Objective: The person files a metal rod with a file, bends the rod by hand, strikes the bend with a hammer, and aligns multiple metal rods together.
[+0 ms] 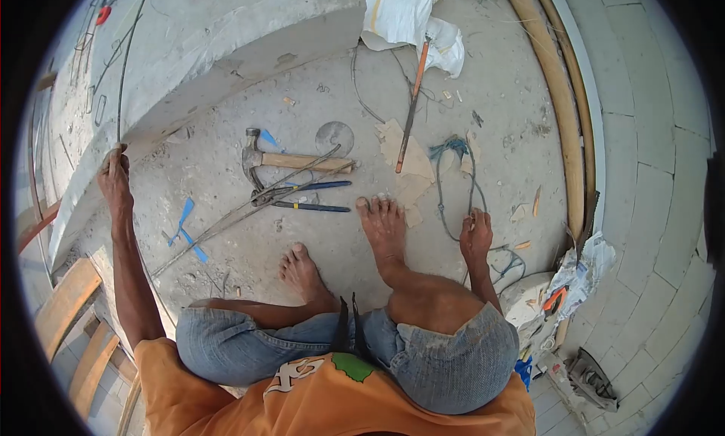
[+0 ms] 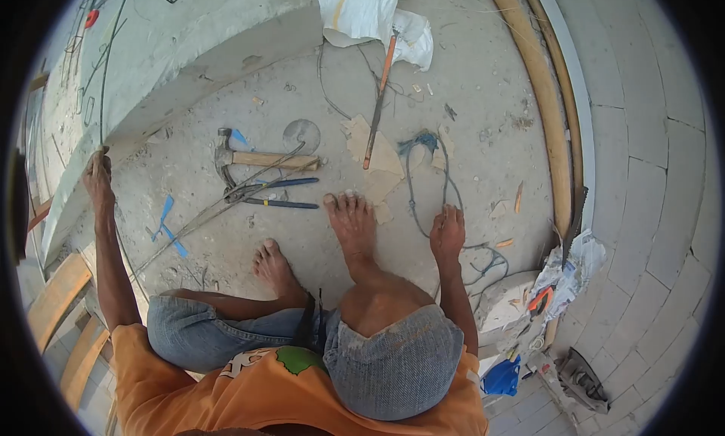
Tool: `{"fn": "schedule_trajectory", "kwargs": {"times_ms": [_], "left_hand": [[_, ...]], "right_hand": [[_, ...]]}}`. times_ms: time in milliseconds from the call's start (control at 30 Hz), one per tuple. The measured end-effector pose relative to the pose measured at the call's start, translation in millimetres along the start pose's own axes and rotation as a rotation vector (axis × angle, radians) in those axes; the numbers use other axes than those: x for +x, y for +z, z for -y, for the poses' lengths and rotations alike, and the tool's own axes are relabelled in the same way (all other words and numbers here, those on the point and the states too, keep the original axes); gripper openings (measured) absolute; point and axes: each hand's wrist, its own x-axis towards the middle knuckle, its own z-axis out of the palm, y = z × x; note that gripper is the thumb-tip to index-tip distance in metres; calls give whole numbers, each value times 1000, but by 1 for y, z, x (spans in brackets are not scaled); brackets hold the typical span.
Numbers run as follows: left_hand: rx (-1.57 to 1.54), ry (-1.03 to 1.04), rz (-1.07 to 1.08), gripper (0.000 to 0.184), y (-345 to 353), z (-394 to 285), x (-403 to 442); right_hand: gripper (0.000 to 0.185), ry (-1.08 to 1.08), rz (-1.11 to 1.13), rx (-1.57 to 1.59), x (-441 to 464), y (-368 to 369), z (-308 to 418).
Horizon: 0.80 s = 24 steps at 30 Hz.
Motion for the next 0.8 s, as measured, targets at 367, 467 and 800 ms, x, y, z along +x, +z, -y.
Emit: {"fn": "schedule_trajectory", "kwargs": {"times_ms": [367,467,800], "left_hand": [[-35,0,-4,31,11,-1,-4],[-25,-21,-24,31,13,-10,-9],[-68,-62,0,39,9,-17,-12]], "right_hand": [[24,-235,-177,168,122,-31,55],[26,-251,-183,54,183,-20,85],[27,-258,-157,38,254,26,85]]}}
